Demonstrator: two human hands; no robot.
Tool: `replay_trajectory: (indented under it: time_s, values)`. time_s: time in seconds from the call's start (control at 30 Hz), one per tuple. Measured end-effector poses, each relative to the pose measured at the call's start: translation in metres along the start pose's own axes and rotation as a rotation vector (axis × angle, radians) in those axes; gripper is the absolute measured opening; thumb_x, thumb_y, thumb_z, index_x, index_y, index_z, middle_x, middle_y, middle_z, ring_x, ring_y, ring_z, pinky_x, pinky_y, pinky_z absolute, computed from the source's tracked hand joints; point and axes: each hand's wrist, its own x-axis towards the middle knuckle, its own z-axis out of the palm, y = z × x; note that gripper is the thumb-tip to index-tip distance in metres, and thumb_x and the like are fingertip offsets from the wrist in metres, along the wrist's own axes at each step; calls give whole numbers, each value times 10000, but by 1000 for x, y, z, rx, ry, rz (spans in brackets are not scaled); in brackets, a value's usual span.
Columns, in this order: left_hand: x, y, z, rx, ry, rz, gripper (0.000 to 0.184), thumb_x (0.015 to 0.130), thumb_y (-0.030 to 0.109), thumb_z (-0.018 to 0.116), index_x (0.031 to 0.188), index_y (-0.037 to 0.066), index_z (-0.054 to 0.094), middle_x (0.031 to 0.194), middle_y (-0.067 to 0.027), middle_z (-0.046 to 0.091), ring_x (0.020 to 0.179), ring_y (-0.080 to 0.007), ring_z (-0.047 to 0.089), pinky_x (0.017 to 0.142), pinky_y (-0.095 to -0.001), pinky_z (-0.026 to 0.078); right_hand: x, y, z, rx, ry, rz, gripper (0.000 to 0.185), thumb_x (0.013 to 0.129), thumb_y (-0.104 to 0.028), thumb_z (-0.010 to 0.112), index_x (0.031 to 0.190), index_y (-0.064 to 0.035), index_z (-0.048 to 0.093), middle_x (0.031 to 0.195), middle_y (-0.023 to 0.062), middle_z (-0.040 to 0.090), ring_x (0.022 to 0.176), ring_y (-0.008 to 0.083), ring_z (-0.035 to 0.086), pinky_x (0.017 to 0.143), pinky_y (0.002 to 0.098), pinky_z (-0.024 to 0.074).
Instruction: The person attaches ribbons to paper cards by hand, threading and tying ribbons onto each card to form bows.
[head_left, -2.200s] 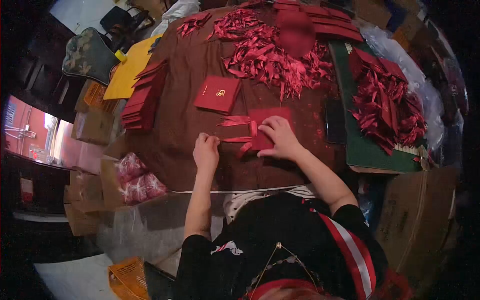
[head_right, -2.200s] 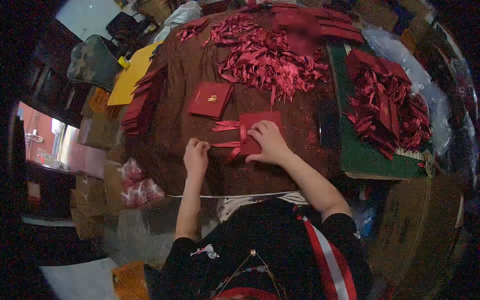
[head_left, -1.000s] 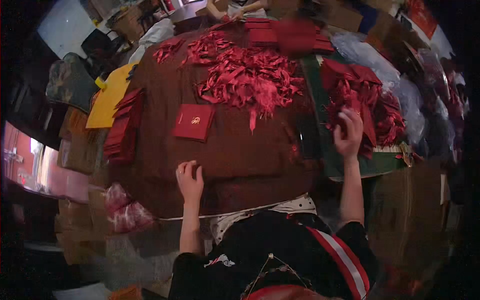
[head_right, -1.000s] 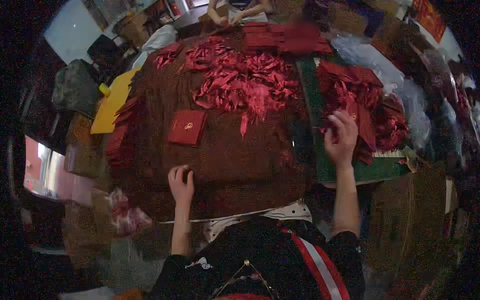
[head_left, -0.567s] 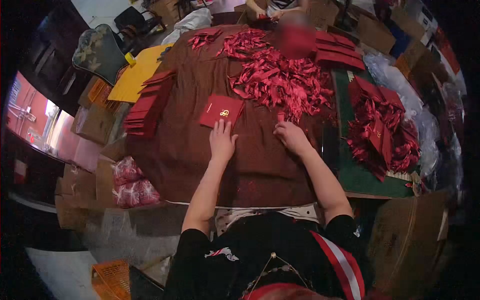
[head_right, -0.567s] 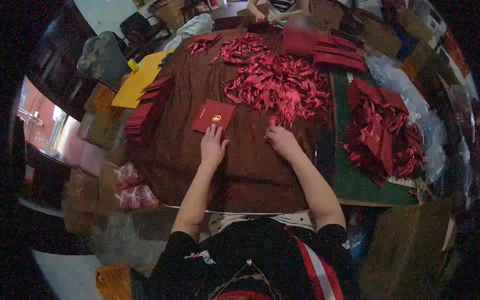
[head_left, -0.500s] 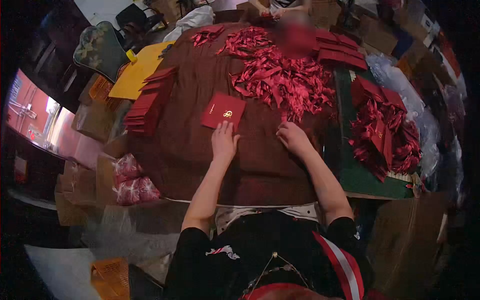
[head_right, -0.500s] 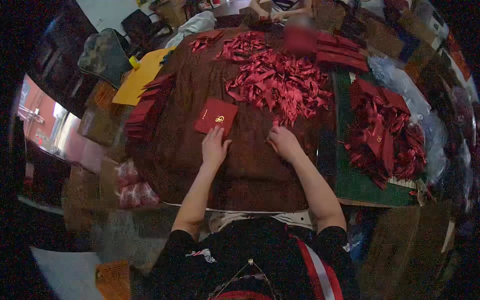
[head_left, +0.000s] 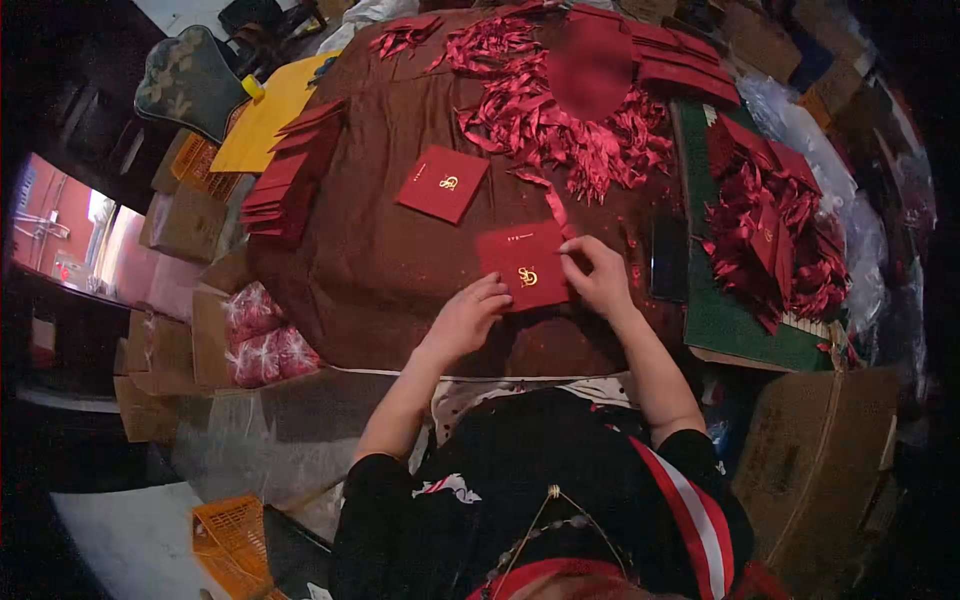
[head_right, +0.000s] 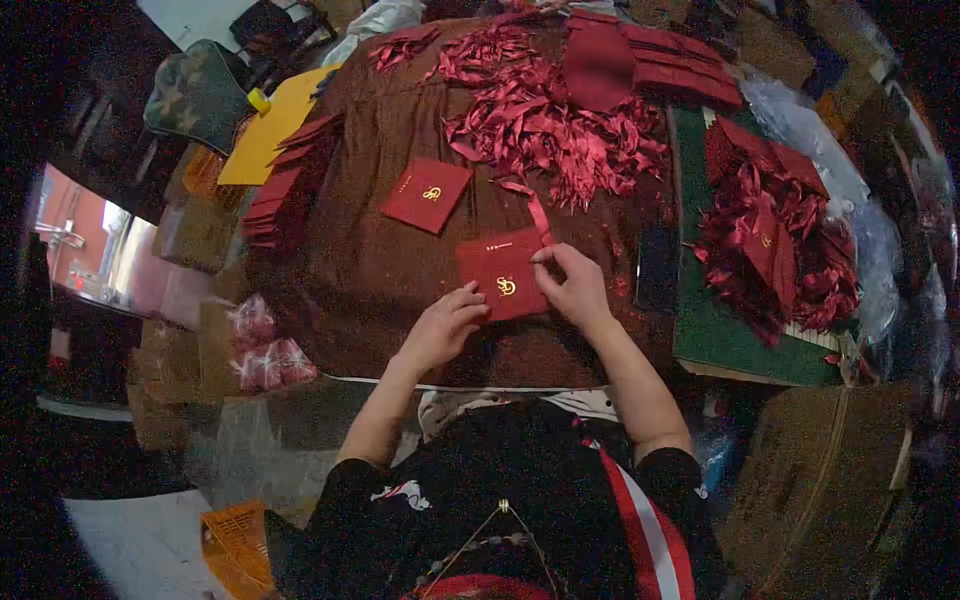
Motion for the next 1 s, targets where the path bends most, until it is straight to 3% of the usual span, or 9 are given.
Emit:
replay_trajectory:
  time_s: [0.07,0.23,0.33,0.43,0.5,0.63,0.77,0.87,1.0]
  values:
    - [-3,-2,-12,-93,29,1,342,807,-68,631,1119,69,662,1315,-122,606,1326,-383,492,1093,-472,430,-2,0,1,-7,19,52,157,848,-133,687,983,-53,680,987,123,700,952,301,693,825,362,543]
    - [-9,-16,-16,260,301,-80,297,782,-40,585,1040,82,667,1257,-111,623,1244,-366,530,1028,-452,452,-5,2,8,-73,-54,-4,147,859,-155,677,977,-69,668,975,105,691,941,305,679,810,379,539]
    - [-1,19,-11,221,658,-381,151,872,110,666,1018,73,662,1114,-138,618,1071,-368,578,917,-453,474,-8,4,18,-149,-80,-100,151,855,-173,676,975,-85,647,954,91,680,916,309,662,786,400,534]
    - [-13,45,-10,124,417,-610,284,871,315,733,945,48,673,861,-123,602,823,-335,623,729,-452,501,-11,3,21,-287,-93,-145,140,830,-159,682,951,-101,641,917,83,667,872,316,645,754,428,528]
    - [-17,48,2,67,252,-709,378,850,339,766,1049,29,684,961,-128,645,851,-330,651,725,-446,514,-14,6,26,-311,-62,-174,144,801,-145,693,924,-95,638,893,95,659,857,318,645,736,434,529]
    - [-7,50,12,-87,441,-721,507,822,374,793,1163,29,647,955,-125,607,903,-296,634,780,-414,514,-23,-2,31,-367,-70,-265,146,776,-113,700,894,-83,619,867,89,642,821,299,633,709,417,525]
    - [7,32,15,182,485,-645,619,812,428,786,1245,22,608,1046,-148,600,969,-339,611,841,-436,497,-37,-5,35,-358,-181,-329,200,778,-114,715,942,-84,605,900,84,642,853,296,630,729,403,526]
    - [16,27,25,300,481,-597,619,869,390,737,1320,1,567,1179,-187,544,1105,-376,523,946,-456,444,-44,-7,37,-345,-148,-336,192,795,-103,707,953,-75,601,949,94,646,858,296,631,738,406,531]
    - [19,27,23,368,545,-440,546,889,265,724,1339,6,556,1182,-201,532,1071,-387,505,916,-461,448,-47,-6,39,-329,-116,-304,191,797,-92,701,960,-79,601,955,87,648,862,296,633,735,405,537]
